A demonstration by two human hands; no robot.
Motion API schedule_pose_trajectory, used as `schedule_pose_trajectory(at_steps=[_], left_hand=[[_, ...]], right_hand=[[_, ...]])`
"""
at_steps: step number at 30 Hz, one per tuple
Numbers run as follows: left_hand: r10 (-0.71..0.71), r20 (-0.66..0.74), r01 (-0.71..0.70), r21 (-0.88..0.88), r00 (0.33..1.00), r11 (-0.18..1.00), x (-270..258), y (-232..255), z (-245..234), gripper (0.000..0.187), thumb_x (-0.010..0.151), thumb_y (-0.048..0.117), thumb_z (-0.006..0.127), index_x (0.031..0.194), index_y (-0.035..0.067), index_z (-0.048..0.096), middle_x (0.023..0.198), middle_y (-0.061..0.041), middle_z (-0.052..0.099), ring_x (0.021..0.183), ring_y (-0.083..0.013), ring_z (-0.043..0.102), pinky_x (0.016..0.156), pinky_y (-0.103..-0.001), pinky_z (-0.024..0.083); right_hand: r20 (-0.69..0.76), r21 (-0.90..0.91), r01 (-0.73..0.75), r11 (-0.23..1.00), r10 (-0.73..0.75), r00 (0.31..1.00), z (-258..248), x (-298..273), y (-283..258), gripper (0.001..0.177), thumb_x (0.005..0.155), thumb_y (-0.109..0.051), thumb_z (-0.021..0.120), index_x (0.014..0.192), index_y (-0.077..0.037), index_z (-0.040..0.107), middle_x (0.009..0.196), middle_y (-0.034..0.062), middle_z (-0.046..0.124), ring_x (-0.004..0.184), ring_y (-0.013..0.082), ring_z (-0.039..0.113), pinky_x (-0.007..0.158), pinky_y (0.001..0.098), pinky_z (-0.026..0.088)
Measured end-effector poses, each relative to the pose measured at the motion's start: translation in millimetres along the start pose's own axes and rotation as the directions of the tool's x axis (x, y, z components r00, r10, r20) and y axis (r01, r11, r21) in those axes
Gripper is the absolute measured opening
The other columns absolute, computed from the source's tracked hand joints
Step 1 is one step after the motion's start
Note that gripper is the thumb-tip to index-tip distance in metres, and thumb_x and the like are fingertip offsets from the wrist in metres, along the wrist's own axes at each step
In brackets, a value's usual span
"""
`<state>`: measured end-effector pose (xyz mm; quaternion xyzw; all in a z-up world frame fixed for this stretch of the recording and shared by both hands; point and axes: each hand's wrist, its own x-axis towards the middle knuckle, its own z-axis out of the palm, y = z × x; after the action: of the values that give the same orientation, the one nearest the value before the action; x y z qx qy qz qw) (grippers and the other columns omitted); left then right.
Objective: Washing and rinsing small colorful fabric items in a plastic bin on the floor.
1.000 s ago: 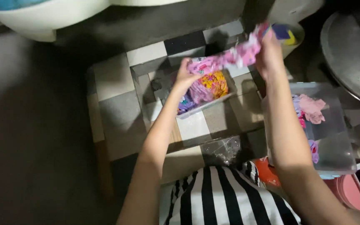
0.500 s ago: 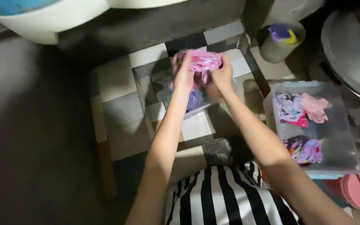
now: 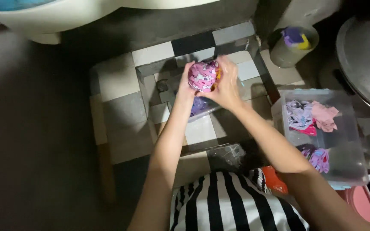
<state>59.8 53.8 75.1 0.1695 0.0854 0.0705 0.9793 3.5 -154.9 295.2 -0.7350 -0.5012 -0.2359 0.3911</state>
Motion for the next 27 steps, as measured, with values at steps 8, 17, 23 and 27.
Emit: schedule_pose_trajectory(at_steps=[8, 17, 23, 27], left_hand=[[0.405, -0.233, -0.372, 0.172, 0.884, 0.912, -9.6, -30.8, 98.0, 0.014, 0.091, 0.017, 0.068, 0.101, 0.007, 0.068, 0.1, -0.009, 0.074, 0.09, -0.0229, 0.069, 0.081, -0.04, 0.056], [0.749, 0.343, -0.396, 0.911, 0.567, -0.118, -93.7, -26.5, 164.5, 0.016, 0.083, 0.002, 0.07, 0.094, 0.01, 0.062, 0.092, -0.011, 0.073, 0.083, -0.0282, 0.072, 0.076, -0.039, 0.059], [0.369, 0.737, -0.541, 0.67, 0.566, -0.508, -111.9, -34.4, 145.1, 0.018, 0.079, 0.012, 0.075, 0.094, 0.011, 0.066, 0.102, -0.01, 0.071, 0.095, -0.0339, 0.071, 0.074, -0.044, 0.061], [0.024, 0.935, -0.689, 0.277, 0.353, -0.67, -137.2, -31.0, 164.2, 0.009, 0.086, 0.017, 0.075, 0.09, 0.013, 0.068, 0.105, -0.009, 0.069, 0.101, -0.0314, 0.068, 0.075, -0.04, 0.059]], right_hand=[[-0.164, 0.482, -0.285, 0.829, 0.405, 0.9, 64.2, 2.8, 46.7, 0.043, 0.095, -0.032, 0.082, 0.124, -0.007, 0.063, 0.13, 0.0177, 0.064, 0.123, 0.036, 0.058, 0.108, 0.0466, 0.049], [0.749, 0.662, -0.483, -0.573, 0.476, 0.461, 123.1, -24.3, 122.0, 0.025, 0.096, -0.034, 0.055, 0.088, -0.011, 0.062, 0.085, 0.0083, 0.067, 0.079, 0.0221, 0.065, 0.072, 0.0397, 0.056], [0.914, 0.406, -0.723, -0.559, 0.248, 0.321, 99.9, -21.4, 110.6, 0.024, 0.095, -0.031, 0.06, 0.082, -0.012, 0.062, 0.079, 0.0066, 0.064, 0.073, 0.0186, 0.061, 0.067, 0.0375, 0.053], [0.961, 0.223, -0.864, -0.45, 0.248, 0.119, 51.7, 4.9, 86.4, 0.021, 0.094, -0.029, 0.068, 0.079, -0.014, 0.066, 0.075, 0.0043, 0.064, 0.068, 0.0154, 0.059, 0.06, 0.0348, 0.052]])
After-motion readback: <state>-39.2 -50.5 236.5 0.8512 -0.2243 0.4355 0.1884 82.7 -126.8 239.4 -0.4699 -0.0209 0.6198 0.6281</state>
